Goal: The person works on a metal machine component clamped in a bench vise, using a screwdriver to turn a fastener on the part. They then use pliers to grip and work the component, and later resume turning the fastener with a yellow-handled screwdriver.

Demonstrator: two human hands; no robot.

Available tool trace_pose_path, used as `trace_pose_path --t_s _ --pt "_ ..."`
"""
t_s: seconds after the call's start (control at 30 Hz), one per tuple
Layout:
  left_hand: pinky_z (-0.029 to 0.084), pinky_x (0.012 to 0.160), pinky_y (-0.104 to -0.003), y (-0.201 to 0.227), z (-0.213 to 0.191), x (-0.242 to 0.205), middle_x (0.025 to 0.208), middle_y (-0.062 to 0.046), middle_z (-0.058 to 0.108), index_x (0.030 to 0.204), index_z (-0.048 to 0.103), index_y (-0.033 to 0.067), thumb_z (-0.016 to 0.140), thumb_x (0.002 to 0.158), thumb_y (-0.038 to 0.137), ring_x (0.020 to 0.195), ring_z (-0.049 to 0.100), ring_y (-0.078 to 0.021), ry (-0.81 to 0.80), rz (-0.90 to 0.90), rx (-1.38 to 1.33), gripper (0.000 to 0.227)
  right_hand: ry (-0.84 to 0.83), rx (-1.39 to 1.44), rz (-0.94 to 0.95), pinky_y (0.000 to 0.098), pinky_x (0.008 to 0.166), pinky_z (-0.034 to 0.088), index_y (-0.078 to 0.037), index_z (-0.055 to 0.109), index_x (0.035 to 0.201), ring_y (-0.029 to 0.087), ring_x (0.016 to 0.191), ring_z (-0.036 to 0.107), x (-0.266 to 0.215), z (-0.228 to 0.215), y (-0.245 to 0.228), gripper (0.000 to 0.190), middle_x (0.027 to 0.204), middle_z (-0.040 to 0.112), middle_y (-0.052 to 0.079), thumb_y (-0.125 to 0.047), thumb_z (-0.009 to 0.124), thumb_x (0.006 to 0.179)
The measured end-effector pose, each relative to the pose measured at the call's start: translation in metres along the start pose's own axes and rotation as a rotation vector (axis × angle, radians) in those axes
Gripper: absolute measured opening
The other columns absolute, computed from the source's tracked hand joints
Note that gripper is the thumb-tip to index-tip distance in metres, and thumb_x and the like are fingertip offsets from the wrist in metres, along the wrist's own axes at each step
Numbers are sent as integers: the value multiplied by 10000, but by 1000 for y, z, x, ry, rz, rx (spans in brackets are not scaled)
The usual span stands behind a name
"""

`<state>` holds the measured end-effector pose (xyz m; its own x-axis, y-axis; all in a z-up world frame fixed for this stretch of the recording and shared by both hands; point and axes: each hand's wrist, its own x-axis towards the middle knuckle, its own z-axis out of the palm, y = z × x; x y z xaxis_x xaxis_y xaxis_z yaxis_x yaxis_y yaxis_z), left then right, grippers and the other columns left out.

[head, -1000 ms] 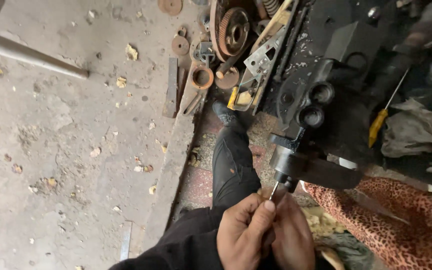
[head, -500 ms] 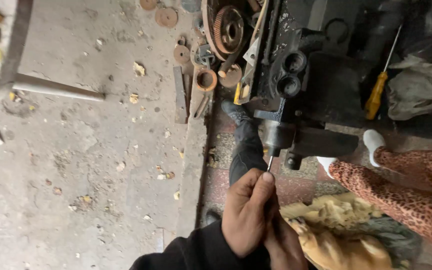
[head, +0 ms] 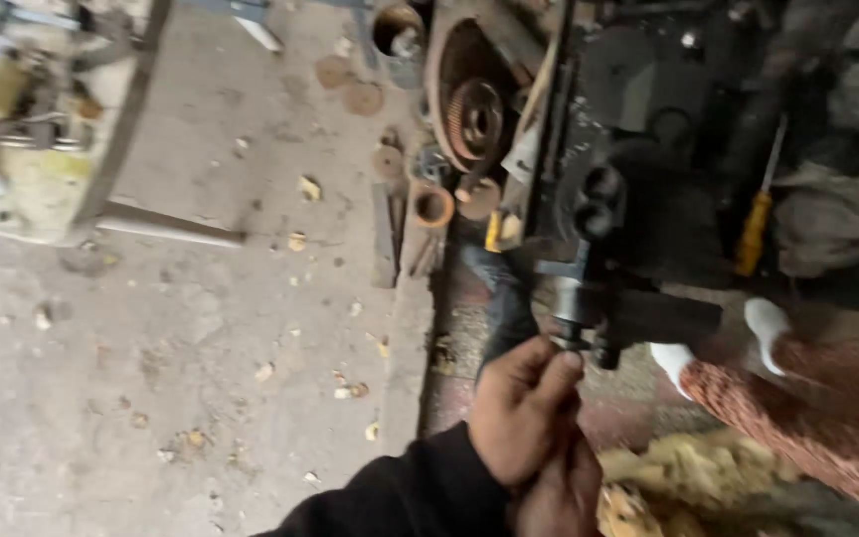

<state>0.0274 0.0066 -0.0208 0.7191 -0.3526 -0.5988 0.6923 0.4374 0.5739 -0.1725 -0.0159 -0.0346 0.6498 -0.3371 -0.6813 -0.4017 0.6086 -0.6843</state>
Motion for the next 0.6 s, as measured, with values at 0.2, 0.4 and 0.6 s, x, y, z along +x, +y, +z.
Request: trace_pose_path --t_s 0.2,0.4,0.6 --pt "458 601 -253 25 -1 -7 735 9 586 907 600 26 599 1069 177 673 526 -62 -59 76 279 222 107 211 8 340 928 499 45 560 1370 223 1123 632 71 90 -74 508 1240 646 151 -352 426 1082" --pt "506 631 -248 38 -6 -7 764 -40 661 957 649 -19 630 1051 206 691 588 -82 -95 43 293 245 -304 661 -155 271 567 445 110 556 1011 138 689 572 85 11 1 372 826 575 59 -171 472 1241" --pt "549 708 -240 44 -13 -3 853 -42 730 1045 662 -10 690 975 225 787 657 -75 -101 67 338 246 120 100 162 272 354 269 -33 564 901 135 392 386 73 82 -92 393 619 461 57 -399 474 1013"
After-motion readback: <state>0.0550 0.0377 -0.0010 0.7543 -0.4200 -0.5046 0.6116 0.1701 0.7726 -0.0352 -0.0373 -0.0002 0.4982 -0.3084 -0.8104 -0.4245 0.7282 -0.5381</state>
